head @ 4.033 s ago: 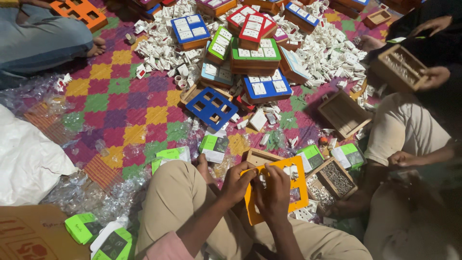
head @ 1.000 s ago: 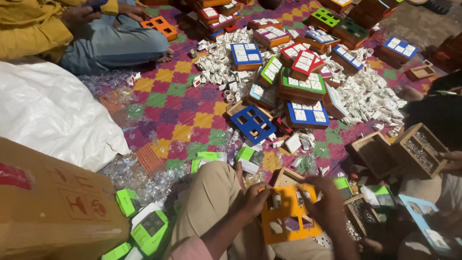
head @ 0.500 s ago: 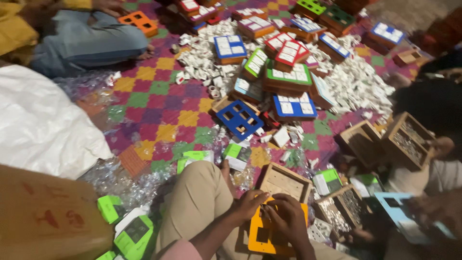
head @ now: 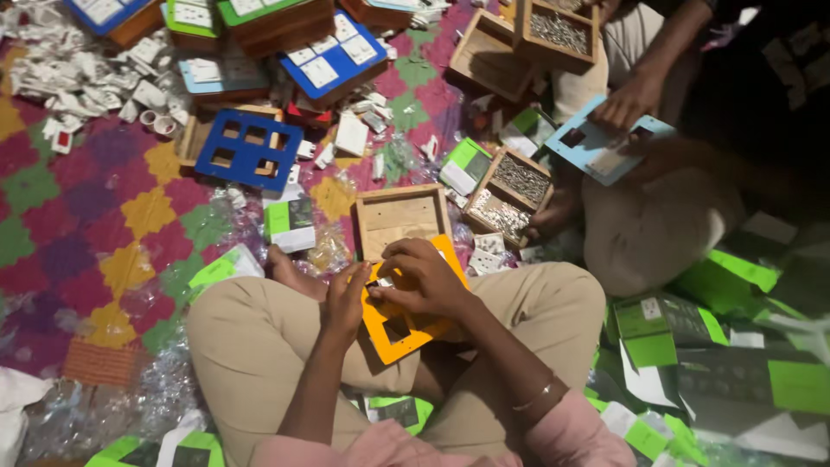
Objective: The person sits cross-legged on the floor and attaches white switch and socket modules to a colored wooden board, picking small screws from a wooden box and threading them by hand to fasten the modules into the board cutouts, working on the board resting on their lap.
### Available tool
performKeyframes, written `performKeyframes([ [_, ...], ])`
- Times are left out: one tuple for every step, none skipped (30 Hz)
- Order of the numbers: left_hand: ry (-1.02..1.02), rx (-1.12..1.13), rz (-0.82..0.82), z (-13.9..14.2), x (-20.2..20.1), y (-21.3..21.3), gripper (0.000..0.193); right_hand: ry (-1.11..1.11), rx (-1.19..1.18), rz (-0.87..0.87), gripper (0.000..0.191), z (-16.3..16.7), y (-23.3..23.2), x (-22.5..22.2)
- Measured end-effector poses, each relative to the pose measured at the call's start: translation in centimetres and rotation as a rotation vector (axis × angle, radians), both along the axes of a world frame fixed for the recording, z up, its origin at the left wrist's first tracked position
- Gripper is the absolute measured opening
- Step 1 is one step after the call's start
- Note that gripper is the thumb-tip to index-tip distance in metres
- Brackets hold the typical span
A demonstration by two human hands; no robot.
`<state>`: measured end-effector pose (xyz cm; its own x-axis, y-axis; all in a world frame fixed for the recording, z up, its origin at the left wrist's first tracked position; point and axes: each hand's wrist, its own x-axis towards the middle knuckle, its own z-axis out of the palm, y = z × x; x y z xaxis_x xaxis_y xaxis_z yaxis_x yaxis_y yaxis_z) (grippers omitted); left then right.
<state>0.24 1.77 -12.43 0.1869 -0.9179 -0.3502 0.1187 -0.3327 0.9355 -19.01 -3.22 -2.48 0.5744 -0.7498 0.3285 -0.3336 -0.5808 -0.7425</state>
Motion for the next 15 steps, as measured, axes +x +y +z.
performKeyframes([
  [0.007,-0.015,-0.009,0.5,-0.1,0.0,0.042,-0.003,-0.001,-0.012,0.034,0.3,0.1,-0.1],
  [0.012,-0.029,-0.016,0.9,-0.1,0.0,0.043,-0.007,-0.002,-0.021,0.035,0.6,0.2,0.0],
  [0.017,-0.044,-0.019,1.3,-0.2,0.0,0.043,-0.012,-0.003,-0.028,0.036,0.9,0.2,0.1],
  [0.004,-0.007,-0.01,1.6,-0.2,0.1,0.043,-0.002,-0.02,-0.032,0.036,1.2,0.2,0.2],
  [-0.007,0.031,-0.001,1.9,-0.2,0.2,0.043,0.011,-0.037,-0.039,0.035,1.5,0.1,0.3],
  [-0.015,0.068,0.006,2.1,-0.3,0.2,0.043,0.026,-0.055,-0.046,0.035,1.9,0.1,0.2],
  [0.022,0.041,-0.012,2.4,-0.4,0.0,0.041,0.048,-0.159,-0.112,0.037,2.3,-0.1,0.0],
  [0.056,0.013,-0.029,2.7,-0.3,-0.3,0.039,0.068,-0.265,-0.177,0.04,2.6,-0.2,-0.4],
  [0.094,-0.016,-0.046,3.0,-0.5,-0.7,0.037,0.092,-0.372,-0.241,0.043,3.0,-0.5,-1.2],
  [0.192,-0.034,-0.061,3.5,-0.8,-1.2,0.033,0.13,-0.362,-0.368,0.051,3.3,-0.9,-2.2],
  [0.288,-0.051,-0.073,4.0,-1.1,-2.1,0.03,0.166,-0.35,-0.492,0.061,3.5,-1.4,-3.6],
  [0.385,-0.066,-0.083,4.7,-1.6,-3.2,0.029,0.118,-0.191,-0.581,0.058,3.7,-1.7,-5.6],
  [0.425,-0.06,-0.097,5.4,-2.2,-4.3,0.027,0.068,-0.032,-0.664,0.055,3.7,-2.1,-7.7],
  [0.464,-0.054,-0.111,6.3,-2.9,-5.8,0.025,-0.113,0.256,-0.622,0.048,3.5,-2.5,-9.7],
  [0.509,-0.047,-0.128,7.0,-4.1,-7.5,0.022,-0.289,0.541,-0.571,0.044,3.1,-3.1,-11.7],
])
